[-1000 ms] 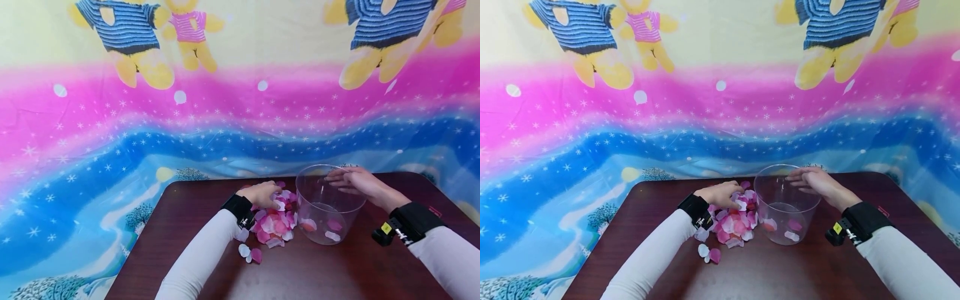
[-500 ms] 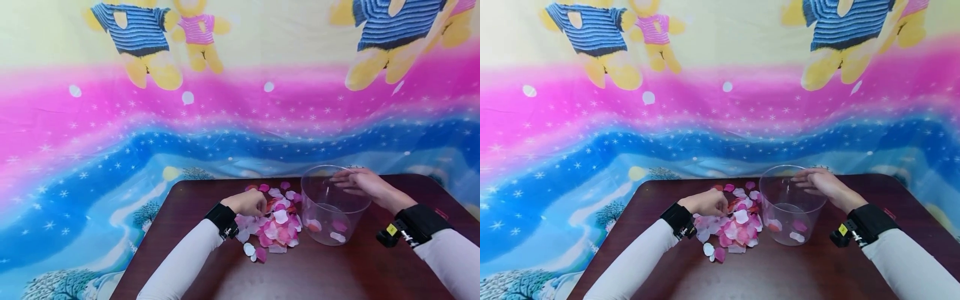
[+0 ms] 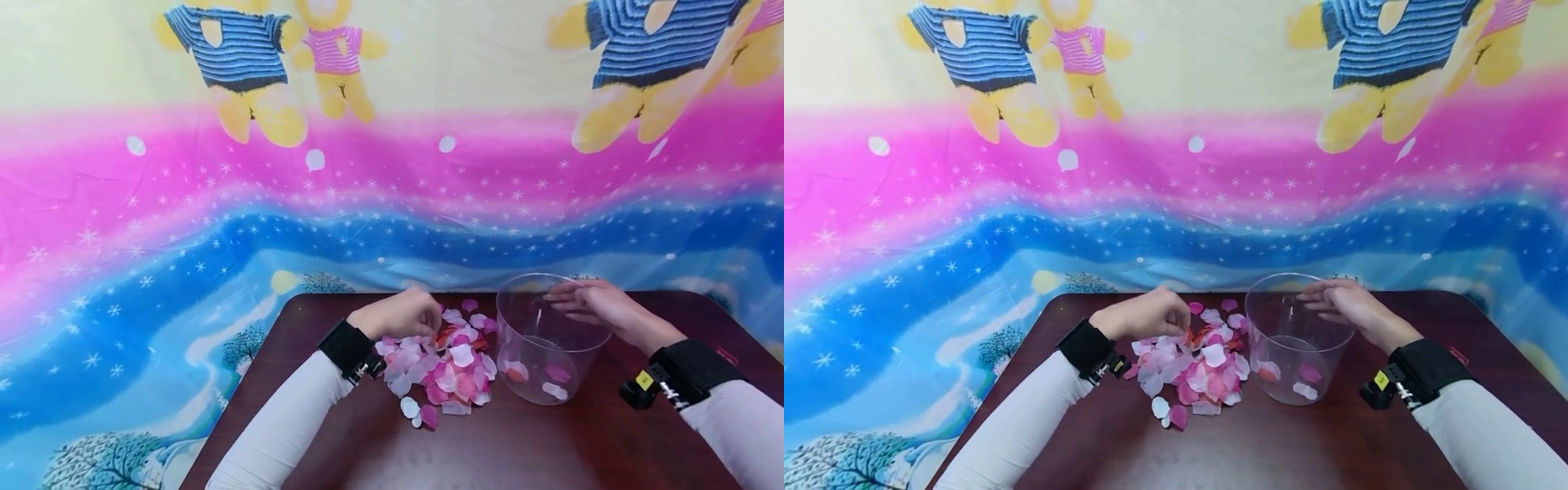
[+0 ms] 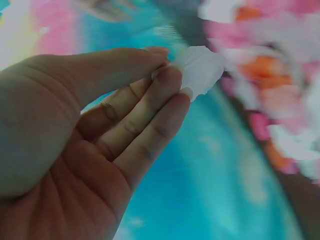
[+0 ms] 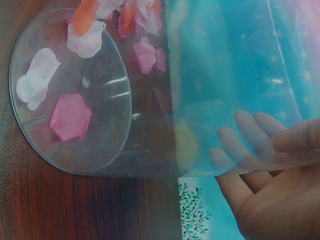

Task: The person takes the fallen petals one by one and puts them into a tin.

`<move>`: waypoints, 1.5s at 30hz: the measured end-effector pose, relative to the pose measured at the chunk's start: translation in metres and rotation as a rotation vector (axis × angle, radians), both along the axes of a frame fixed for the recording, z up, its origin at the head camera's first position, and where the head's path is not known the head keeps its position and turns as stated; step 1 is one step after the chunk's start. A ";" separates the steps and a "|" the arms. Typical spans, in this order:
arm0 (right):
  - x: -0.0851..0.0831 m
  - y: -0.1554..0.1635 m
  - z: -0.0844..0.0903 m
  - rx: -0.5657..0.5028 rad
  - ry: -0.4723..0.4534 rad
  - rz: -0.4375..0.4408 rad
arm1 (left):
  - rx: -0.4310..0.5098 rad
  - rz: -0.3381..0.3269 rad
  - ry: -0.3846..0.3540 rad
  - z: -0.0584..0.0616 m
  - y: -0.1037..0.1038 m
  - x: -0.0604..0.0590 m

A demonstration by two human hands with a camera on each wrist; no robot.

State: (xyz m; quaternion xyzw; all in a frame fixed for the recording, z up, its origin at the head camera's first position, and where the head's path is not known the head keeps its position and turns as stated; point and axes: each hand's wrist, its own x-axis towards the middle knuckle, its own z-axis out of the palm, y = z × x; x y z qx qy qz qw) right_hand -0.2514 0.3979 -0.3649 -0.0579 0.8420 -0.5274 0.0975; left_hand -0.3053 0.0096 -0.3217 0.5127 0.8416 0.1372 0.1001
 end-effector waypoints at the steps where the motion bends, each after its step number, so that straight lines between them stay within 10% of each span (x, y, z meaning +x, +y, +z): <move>1: 0.001 0.001 0.001 0.000 0.001 -0.004 | 0.014 -0.012 0.006 0.010 0.005 0.002; 8: 0.006 0.005 0.004 0.011 0.003 -0.031 | 0.102 -0.139 0.066 0.070 0.050 0.023; 15: 0.005 -0.002 0.003 -0.016 -0.022 -0.028 | 0.086 -0.260 0.102 0.082 0.101 0.038; 23: 0.001 -0.008 0.000 -0.039 -0.029 -0.017 | 0.060 -0.239 0.112 0.056 0.114 0.033; 33: 0.005 -0.002 0.005 -0.013 -0.019 -0.039 | 0.175 -0.083 0.033 0.030 0.055 0.020; 45: 0.005 -0.002 0.002 0.002 0.001 -0.019 | 0.144 0.079 -0.122 -0.056 0.013 0.007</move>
